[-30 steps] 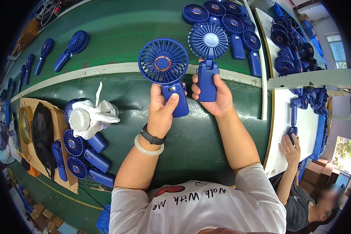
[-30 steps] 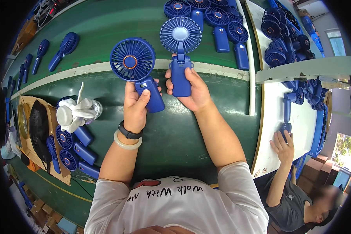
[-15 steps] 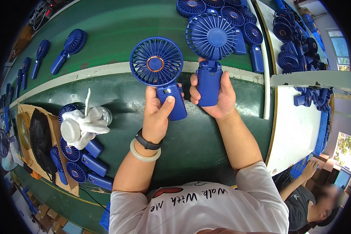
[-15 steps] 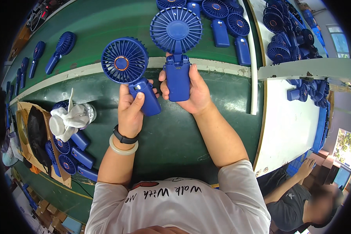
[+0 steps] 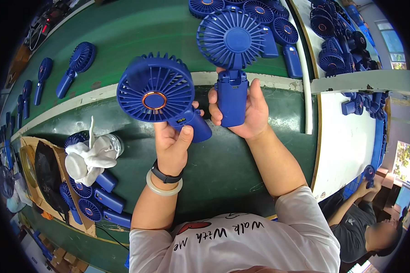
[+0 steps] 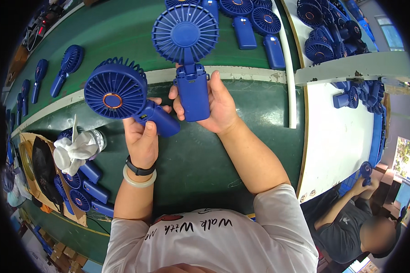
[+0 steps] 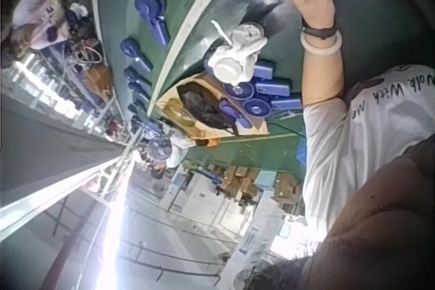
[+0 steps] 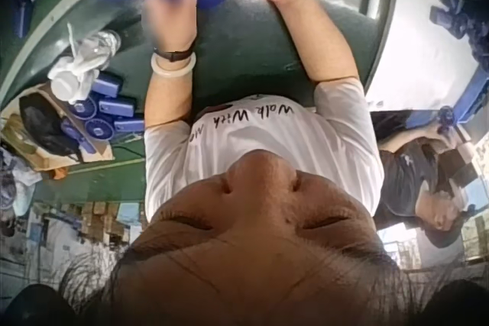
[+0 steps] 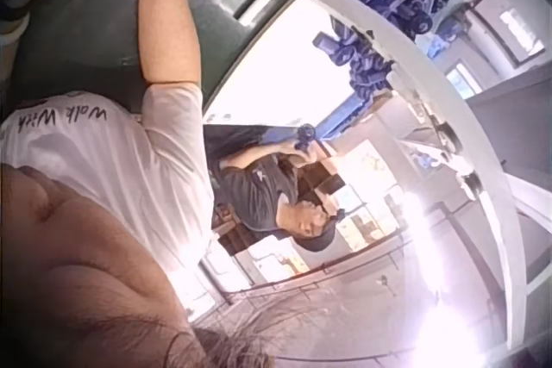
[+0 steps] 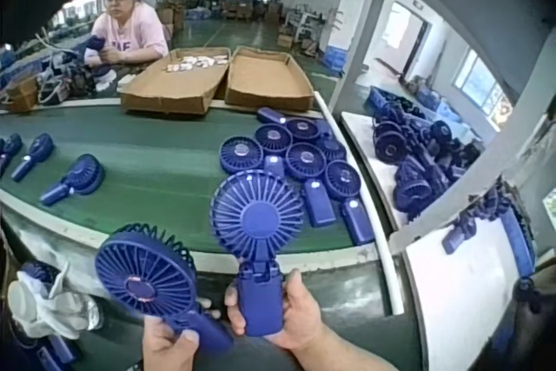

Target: The person assembles blue handheld fans on a green workbench. They pick up fan heads and handles, connect them, and test the units by pressing buttons. The person also wipes the fans with a white cloth and stacks the finished units.

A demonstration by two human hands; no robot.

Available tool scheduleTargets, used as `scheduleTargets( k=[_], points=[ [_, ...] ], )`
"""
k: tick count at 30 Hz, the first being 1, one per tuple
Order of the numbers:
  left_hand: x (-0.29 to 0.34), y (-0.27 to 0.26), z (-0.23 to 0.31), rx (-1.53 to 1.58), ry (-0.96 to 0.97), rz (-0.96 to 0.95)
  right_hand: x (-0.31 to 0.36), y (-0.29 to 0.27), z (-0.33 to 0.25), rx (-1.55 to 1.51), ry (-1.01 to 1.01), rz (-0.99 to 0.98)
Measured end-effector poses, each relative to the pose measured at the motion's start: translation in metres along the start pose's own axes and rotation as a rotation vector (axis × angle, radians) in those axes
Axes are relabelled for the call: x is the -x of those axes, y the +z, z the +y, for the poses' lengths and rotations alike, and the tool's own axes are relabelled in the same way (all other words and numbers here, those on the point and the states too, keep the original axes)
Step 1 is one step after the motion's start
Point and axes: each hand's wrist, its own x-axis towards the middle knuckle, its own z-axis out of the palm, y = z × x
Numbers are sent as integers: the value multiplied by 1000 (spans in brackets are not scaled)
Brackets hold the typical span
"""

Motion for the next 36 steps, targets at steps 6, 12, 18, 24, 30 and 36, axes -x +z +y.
scheduleTargets(
  k=[6, 12, 18, 24, 30, 36],
  points=[
    [-1, 4, 5, 256, -226, 15, 0, -5, -2, 135, -71, 133],
    [3, 9, 1, 205, -446, -27, 0, 10, -9, 396, -103, 360],
    [3, 4, 3, 112, -367, 184, 2, 8, -4, 660, -149, 357],
    [3, 3, 1, 85, -352, 33, 1, 10, 1, 629, -232, 355],
    [4, 8, -2, 73, -214, 104, 1, 6, -1, 598, -201, 351],
    [2, -13, 5, 224, -360, -230, 3, 8, -5, 638, -205, 377]
  ],
)
